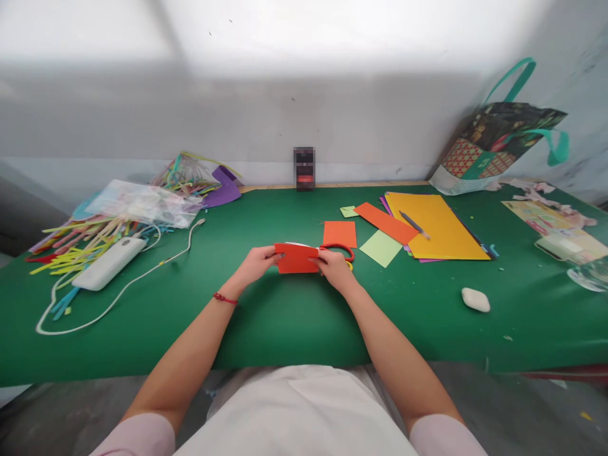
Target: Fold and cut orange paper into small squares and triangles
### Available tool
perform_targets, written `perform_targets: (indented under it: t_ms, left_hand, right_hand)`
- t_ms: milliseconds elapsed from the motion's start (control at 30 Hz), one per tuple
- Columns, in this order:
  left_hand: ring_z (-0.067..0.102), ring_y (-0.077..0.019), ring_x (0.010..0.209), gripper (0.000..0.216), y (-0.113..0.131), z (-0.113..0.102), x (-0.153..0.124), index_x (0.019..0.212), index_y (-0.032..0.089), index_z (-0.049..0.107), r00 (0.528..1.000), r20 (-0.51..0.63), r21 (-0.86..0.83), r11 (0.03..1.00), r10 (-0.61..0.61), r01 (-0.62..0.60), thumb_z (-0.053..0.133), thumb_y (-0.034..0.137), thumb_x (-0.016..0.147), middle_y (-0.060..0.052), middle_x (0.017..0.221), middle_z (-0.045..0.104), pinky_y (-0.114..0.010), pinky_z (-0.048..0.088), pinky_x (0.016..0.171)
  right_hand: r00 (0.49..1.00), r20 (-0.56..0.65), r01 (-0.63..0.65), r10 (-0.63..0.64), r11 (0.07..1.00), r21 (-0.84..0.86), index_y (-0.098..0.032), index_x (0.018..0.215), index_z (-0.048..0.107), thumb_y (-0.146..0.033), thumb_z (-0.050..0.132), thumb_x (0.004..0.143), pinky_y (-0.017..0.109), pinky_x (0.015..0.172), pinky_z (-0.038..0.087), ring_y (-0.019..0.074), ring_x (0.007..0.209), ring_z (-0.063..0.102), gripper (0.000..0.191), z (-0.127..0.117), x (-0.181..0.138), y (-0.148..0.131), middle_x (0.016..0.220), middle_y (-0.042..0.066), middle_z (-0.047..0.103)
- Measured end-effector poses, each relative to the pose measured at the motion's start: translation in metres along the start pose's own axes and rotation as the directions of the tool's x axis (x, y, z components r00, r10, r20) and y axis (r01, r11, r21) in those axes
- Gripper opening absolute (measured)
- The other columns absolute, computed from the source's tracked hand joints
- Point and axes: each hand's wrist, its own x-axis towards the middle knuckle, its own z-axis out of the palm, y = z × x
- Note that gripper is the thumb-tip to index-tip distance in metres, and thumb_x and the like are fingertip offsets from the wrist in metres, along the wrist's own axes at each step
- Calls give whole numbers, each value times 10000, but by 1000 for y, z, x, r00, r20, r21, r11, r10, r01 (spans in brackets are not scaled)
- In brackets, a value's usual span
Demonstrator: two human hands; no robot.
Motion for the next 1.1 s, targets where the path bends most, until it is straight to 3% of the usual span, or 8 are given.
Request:
perform_targets:
  t_ms: [233,467,733,933,1100]
  left_hand:
    - [631,-186,855,284,-4,-2,1,966,222,708,994,-40,115,989,97,-92,552,334,757,-10,931,717,-296,494,809]
    - [634,-189,857,279,-6,-1,0,978,220,698,997,-1,136,988,78,-77,533,298,766,-3,937,712,-300,495,800]
    - [639,-187,815,282,-4,7,-1,993,217,688,989,-32,256,958,144,-131,480,255,807,-11,909,716,-300,486,784]
    - [640,-176,827,298,-5,9,-2,1037,214,664,987,-29,293,946,156,-141,450,238,831,-10,928,713,-288,482,785]
    - [626,-168,806,288,-4,6,-1,1011,196,666,989,-29,317,940,147,-130,454,246,822,-12,903,707,-279,481,762]
  right_hand:
    - [999,-37,17,-18,1000,-25,-209,764,694,-378,506,789,280,468,449,135,437,492,254,-1,-1,0,570,4,579]
    - [998,-16,-55,56,998,39,-225,806,712,-374,528,770,293,458,495,158,478,553,239,-1,-1,2,575,6,606]
    - [994,-94,-55,61,996,73,-231,793,720,-326,557,762,364,607,548,220,607,655,191,-1,-1,6,601,20,651]
    - [997,-51,-51,55,996,77,-225,868,713,-278,555,778,344,634,555,223,655,683,190,-2,-1,6,680,28,688]
    - [997,-32,-71,74,994,85,-224,845,698,-287,547,794,351,628,558,215,620,670,172,-1,-2,4,632,26,675]
